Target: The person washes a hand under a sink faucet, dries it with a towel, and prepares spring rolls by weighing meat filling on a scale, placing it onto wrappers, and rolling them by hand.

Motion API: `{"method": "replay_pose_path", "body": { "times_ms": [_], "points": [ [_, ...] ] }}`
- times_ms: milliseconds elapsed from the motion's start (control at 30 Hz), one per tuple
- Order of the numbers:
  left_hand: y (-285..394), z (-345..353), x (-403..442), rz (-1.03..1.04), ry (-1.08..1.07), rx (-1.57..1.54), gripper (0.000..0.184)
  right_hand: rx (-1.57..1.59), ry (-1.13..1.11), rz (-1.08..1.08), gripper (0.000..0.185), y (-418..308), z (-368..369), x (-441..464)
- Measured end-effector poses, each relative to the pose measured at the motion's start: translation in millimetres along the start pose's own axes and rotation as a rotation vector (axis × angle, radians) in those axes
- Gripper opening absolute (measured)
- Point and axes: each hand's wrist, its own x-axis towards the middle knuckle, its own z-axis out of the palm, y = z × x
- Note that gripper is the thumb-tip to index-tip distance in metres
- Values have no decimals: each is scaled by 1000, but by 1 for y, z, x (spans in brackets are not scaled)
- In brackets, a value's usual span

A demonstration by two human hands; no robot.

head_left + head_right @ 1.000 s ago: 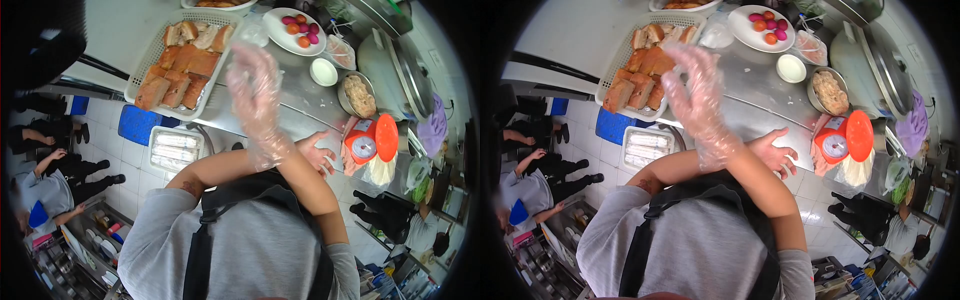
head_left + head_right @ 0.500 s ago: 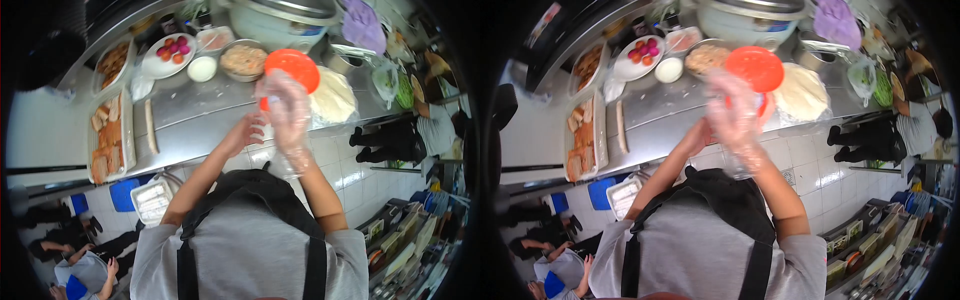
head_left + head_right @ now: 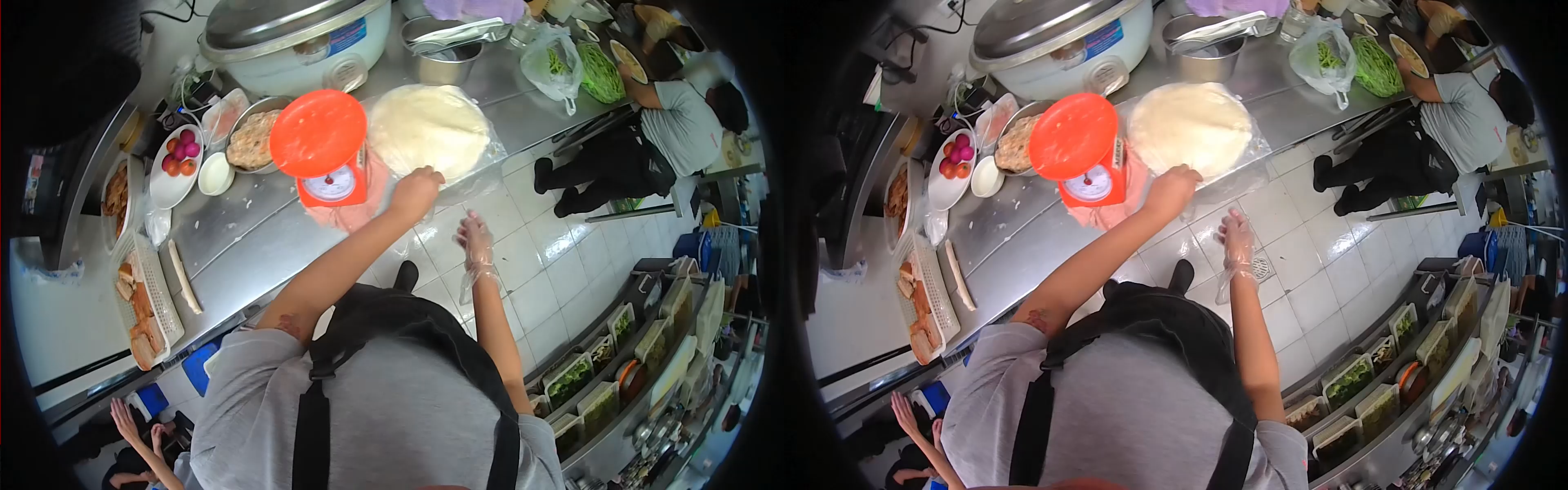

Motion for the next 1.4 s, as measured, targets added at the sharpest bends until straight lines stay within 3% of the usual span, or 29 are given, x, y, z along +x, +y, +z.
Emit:
{"method": "replay_pose_path", "body": {
  "times_ms": [100, 200, 267, 300, 333, 400, 467, 500, 533, 667, 733, 767, 867, 967, 1067, 1167, 1267, 1400],
  "points": [
    [10, -46, 8, -488, -137, -489, 21, -52, -19, 49, 49, 8, -2, 9],
    [13, -61, 8, -240, 541, -110, 19, 15, -92, 3, 54, -5, 12, 18],
    [27, -56, -4, 131, 407, -269, 19, 24, -205, -54, 58, -17, 24, 26],
    [32, -51, -6, 314, 335, -346, 19, -56, -209, -203, 58, -20, 26, 35],
    [34, -46, -4, 350, 159, -328, 20, -139, -213, -349, 57, -23, 28, 45],
    [35, -29, -3, 412, -194, -293, 21, -217, -208, -421, 57, -44, 35, 50],
    [23, -13, 15, 44, -121, -165, 21, -200, -188, -278, 59, -103, 46, 28],
    [22, -17, 30, -130, -82, -97, 21, -281, -140, -367, 59, -103, 48, 33],
    [20, -23, 39, -169, -74, -61, 34, -362, -89, -457, 59, -104, 49, 38],
    [22, -44, 62, -106, -243, 164, 70, -638, -78, -740, 61, -106, 44, 40],
    [22, -42, 67, -96, -365, 190, 87, -591, -64, -554, 58, -91, 41, 44],
    [18, -34, 67, -73, -365, 233, 88, -568, -59, -462, 57, -89, 40, 41],
    [12, -24, 67, -26, -397, 302, 91, -883, -18, -561, 58, -86, 39, 34],
    [18, -34, 69, -44, -447, 210, 90, -819, 46, -784, 53, -67, 40, 32],
    [18, -34, 69, -89, -395, 112, 90, -894, 83, -679, 46, -57, 42, 38],
    [6, -14, 71, -101, -368, 131, 91, -1050, 123, -691, 27, -42, 34, 48],
    [8, -13, 65, -52, -369, 252, 90, -1030, 52, -837, 16, -45, 26, 52],
    [22, -20, 64, -53, -392, 295, 87, -1200, 3, -827, 15, -49, 25, 49]
  ]
}}
